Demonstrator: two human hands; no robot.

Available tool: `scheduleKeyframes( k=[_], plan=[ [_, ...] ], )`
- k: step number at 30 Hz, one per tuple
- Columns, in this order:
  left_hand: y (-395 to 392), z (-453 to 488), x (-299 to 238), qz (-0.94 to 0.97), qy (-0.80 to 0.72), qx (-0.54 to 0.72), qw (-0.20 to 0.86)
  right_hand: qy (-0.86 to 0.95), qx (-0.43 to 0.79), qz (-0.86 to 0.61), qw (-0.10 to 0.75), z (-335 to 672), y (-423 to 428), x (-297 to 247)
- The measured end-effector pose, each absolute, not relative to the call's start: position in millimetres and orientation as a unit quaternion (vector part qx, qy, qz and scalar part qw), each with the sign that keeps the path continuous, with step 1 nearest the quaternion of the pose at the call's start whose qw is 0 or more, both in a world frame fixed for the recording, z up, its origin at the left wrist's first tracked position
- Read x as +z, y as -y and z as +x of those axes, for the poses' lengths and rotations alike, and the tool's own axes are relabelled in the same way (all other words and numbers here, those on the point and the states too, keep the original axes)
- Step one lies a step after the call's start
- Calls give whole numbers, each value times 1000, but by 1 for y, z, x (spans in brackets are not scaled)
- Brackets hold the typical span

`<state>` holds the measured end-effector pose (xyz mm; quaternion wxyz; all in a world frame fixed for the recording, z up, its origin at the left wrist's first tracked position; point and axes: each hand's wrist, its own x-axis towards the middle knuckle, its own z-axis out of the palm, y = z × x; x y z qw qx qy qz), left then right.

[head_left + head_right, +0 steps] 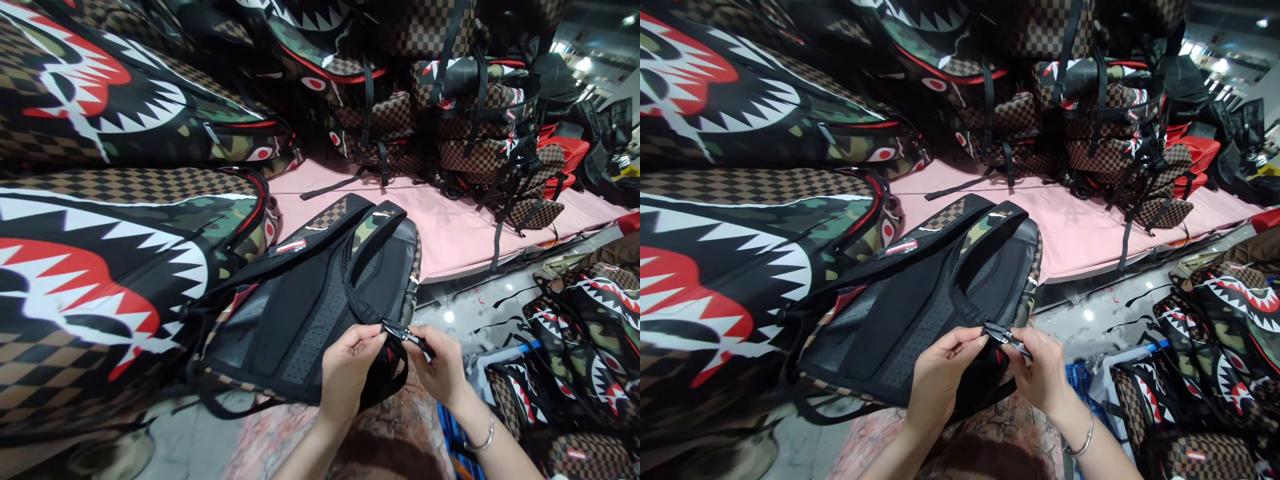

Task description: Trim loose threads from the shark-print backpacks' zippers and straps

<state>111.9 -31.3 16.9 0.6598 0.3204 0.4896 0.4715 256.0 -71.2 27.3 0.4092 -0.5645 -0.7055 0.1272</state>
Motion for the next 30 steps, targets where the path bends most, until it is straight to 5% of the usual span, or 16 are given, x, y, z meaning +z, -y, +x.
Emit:
scheduleKeyframes(
  k=[30],
  plan=[
    [26,105,24,314,-490,421,695,780,-5,-558,284,269,68,33]
  ],
)
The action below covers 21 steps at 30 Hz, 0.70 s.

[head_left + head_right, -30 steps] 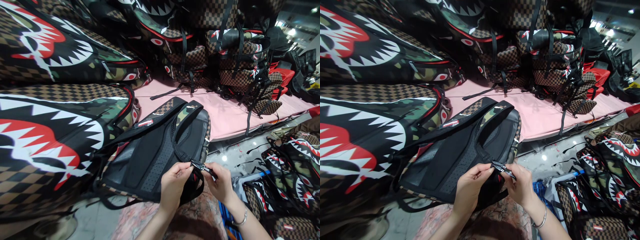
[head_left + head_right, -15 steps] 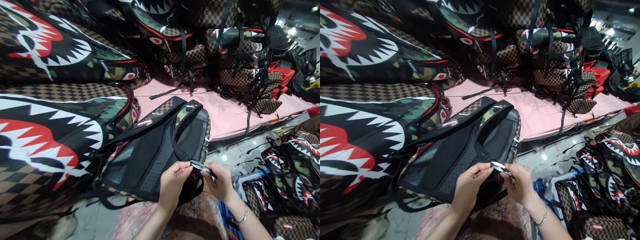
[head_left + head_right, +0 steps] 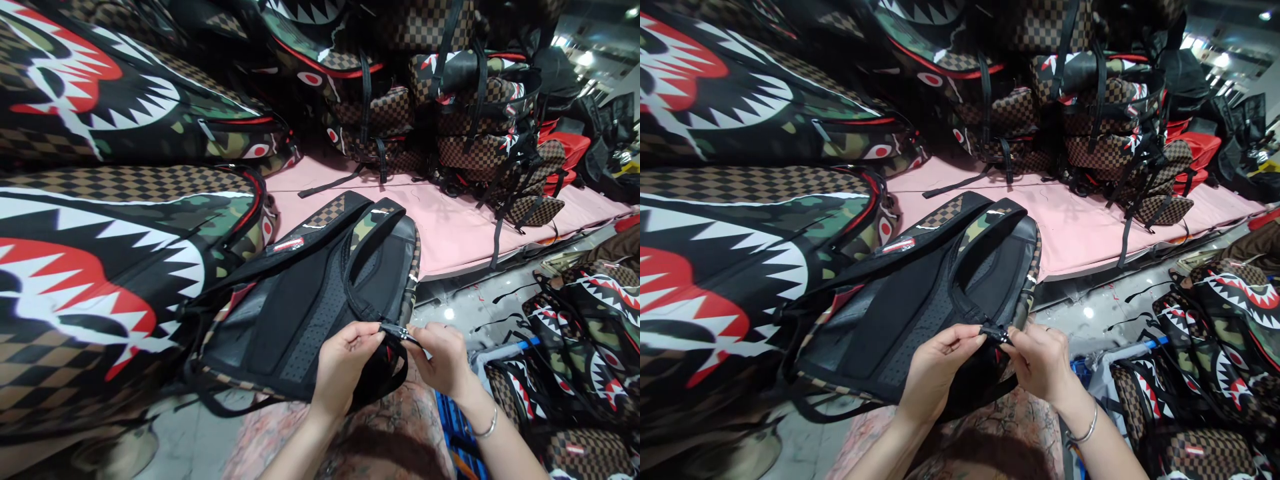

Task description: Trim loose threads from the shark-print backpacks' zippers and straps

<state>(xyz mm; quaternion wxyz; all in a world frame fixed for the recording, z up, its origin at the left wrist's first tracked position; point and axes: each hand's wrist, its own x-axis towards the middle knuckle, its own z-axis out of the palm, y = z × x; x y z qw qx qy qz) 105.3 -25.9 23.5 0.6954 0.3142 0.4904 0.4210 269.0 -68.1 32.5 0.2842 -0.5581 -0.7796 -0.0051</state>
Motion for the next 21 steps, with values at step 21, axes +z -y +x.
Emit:
scheduleKeyframes(
  k=[21],
  plan=[
    [18,95,13,352,-496,378,698,349,439,-596,575,219,52,-16]
  ],
)
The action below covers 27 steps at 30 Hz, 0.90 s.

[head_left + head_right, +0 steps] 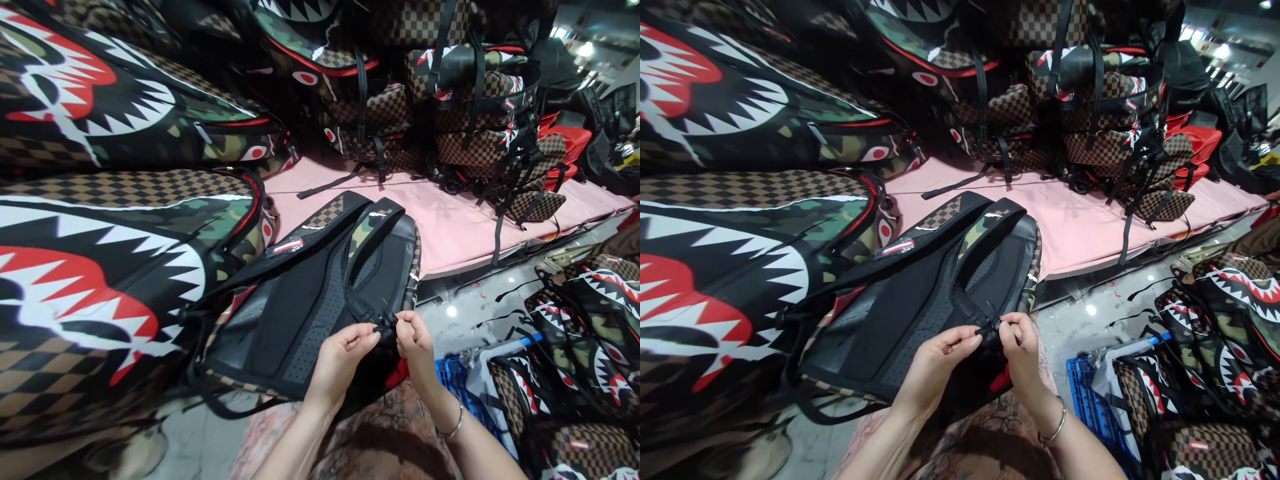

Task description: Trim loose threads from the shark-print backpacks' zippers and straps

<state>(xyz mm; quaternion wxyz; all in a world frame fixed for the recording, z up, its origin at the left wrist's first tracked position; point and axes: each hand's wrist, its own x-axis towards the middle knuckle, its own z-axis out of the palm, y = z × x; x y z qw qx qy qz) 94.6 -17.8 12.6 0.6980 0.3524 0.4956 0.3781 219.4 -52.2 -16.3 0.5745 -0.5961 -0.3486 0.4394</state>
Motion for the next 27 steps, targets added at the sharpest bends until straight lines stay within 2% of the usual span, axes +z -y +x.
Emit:
scheduleKeyframes(
  k=[5,11,21,27],
  plan=[
    [18,90,14,300,-451,362,759,506,263,-601,560,234,64,-17],
    [18,90,18,278,-450,365,766,616,179,-560,524,247,80,-12],
    [22,93,20,311,-478,395,720,658,194,-561,464,246,73,5],
    [22,92,12,299,-476,378,736,631,267,-561,465,252,68,3]
  ],
)
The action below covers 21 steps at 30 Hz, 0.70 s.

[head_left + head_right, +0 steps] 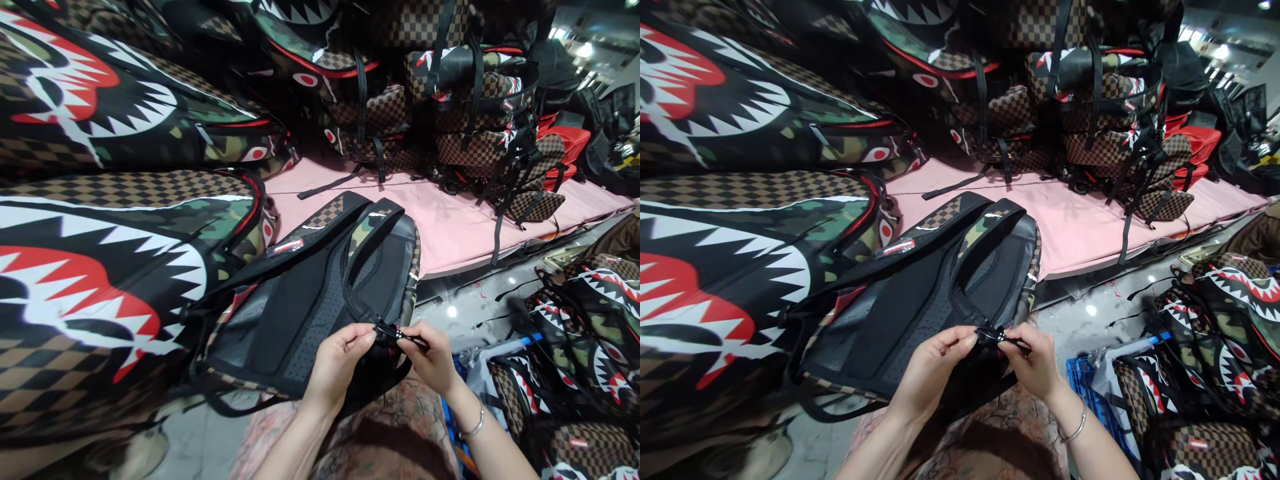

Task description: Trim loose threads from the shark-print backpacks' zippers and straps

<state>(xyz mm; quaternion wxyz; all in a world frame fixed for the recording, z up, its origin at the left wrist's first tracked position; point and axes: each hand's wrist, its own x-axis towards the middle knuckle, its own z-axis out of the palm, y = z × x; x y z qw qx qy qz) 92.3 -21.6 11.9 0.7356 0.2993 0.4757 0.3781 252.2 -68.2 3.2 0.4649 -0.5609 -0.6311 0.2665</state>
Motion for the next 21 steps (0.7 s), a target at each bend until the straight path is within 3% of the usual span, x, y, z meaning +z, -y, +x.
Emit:
scheduleKeyframes(
  k=[4,11,17,21],
  plan=[
    [20,91,8,278,-466,367,756,590,292,-577,483,250,70,0],
    [17,87,8,286,-460,354,762,634,228,-567,473,246,68,2],
    [13,81,11,317,-486,360,730,474,343,-598,548,243,68,-9],
    [11,74,6,486,-501,329,636,381,419,-574,591,240,64,-24]
  ],
)
